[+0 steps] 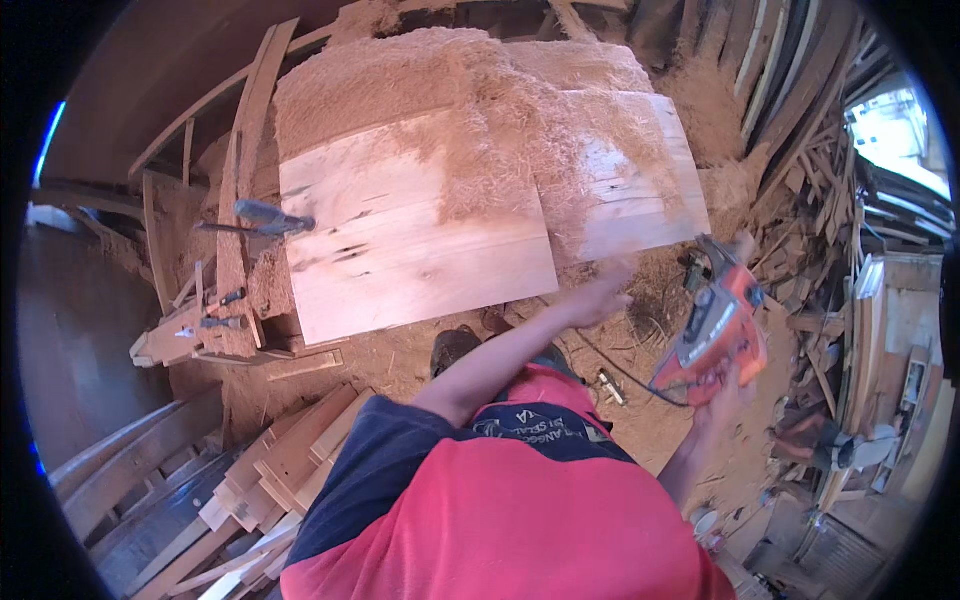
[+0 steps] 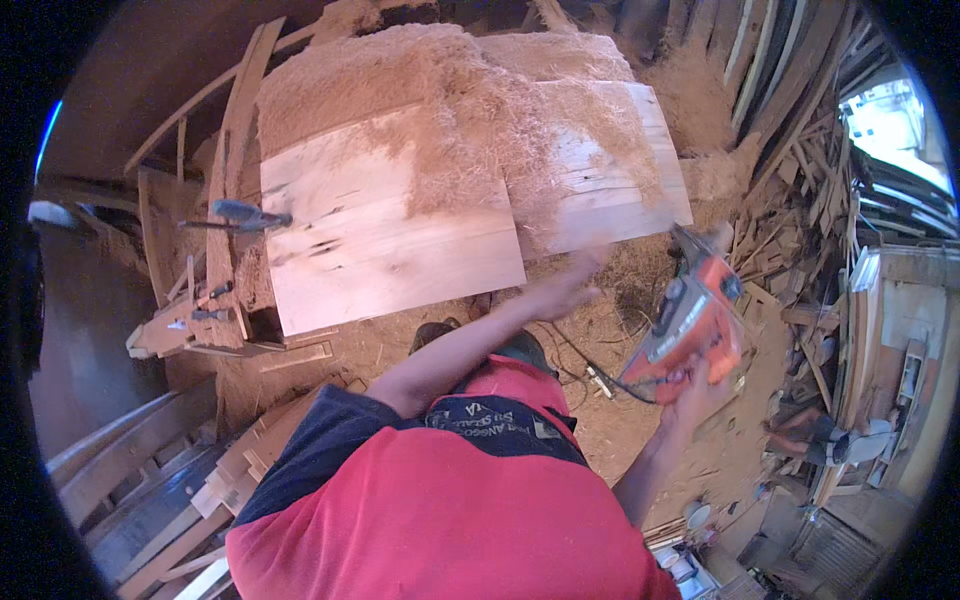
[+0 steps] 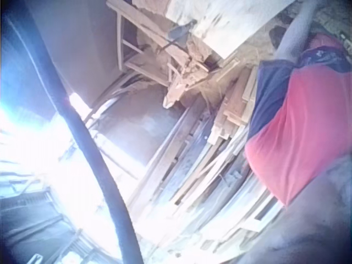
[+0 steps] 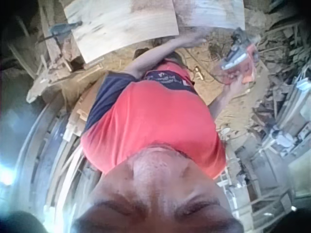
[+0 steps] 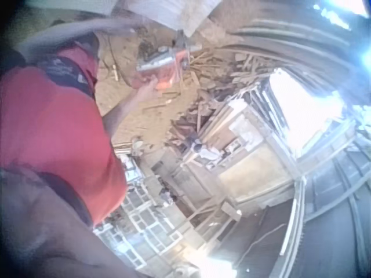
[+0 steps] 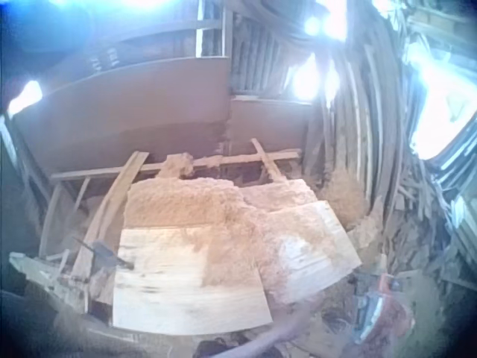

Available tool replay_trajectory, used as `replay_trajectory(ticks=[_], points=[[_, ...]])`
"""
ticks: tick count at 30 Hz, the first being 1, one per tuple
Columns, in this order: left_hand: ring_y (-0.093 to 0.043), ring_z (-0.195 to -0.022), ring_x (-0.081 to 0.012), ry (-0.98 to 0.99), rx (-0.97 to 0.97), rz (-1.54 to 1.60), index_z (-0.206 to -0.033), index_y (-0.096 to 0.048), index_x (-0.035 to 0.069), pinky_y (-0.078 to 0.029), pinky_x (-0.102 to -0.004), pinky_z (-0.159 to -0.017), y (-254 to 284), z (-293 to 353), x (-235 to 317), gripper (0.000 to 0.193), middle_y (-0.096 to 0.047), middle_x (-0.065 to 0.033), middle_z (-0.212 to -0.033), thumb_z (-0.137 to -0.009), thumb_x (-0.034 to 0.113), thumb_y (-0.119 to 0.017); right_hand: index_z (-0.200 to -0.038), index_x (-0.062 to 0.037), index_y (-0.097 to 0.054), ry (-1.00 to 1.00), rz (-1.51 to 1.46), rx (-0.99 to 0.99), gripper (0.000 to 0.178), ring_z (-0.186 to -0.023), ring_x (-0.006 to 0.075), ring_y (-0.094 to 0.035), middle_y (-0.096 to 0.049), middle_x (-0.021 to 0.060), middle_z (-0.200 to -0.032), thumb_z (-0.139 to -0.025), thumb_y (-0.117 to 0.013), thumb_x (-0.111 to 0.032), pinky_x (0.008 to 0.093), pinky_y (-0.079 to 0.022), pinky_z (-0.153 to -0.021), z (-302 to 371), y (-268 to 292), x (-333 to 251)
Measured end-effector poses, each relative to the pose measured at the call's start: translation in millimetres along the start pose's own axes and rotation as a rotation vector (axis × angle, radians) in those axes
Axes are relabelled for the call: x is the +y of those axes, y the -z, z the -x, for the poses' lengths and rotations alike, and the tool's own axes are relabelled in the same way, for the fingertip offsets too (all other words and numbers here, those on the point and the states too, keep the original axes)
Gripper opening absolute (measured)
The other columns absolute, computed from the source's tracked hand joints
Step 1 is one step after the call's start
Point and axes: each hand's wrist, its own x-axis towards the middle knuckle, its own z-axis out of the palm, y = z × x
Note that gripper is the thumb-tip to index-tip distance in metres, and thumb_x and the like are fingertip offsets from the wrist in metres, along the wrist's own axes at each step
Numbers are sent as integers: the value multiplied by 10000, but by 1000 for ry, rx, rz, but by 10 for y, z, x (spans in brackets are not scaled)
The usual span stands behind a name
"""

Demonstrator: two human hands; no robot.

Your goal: The person uses a power sander to smooth the surface of a wooden board, then brushes away wood shavings with a handheld brush and moves the board.

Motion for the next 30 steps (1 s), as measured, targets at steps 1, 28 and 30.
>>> replay_trajectory(ticks=[1, 28, 30], points=[[-403, -1419, -408, -11, 1, 9, -1450, -462, -15, -384, -443, -1138, -126, 49, 43, 639, -273, -280, -1593, -934, 316, -642, -1062, -29, -567, 13, 4, 5, 182, -513, 110, -508, -576, 26, -755, -886, -613, -33, 261, -418, -461, 73, 222, 34], [-633, -1122, -313, 138, 475, -548, -1285, -623, 51, -510, -409, -963, 872, 1477, 2441, 520, -664, -119, -1199, -780, 114, -732, -1119, -30, -665, 546, 588, -2044, 448, -1037, 352, -682, -684, 193, -1103, -810, -771, -338, 424, -533, -891, 125, -1483, -226], [-632, -1121, -334, 172, 522, -553, -1286, -621, 41, -506, -420, -971, 698, 1417, 2329, 548, -661, -127, -1208, -772, 154, -772, -917, -60, -675, 763, 707, -1899, 337, -766, 392, -689, -687, 178, -812, -696, -806, -278, 466, -547, -681, -1, -1523, -74]])
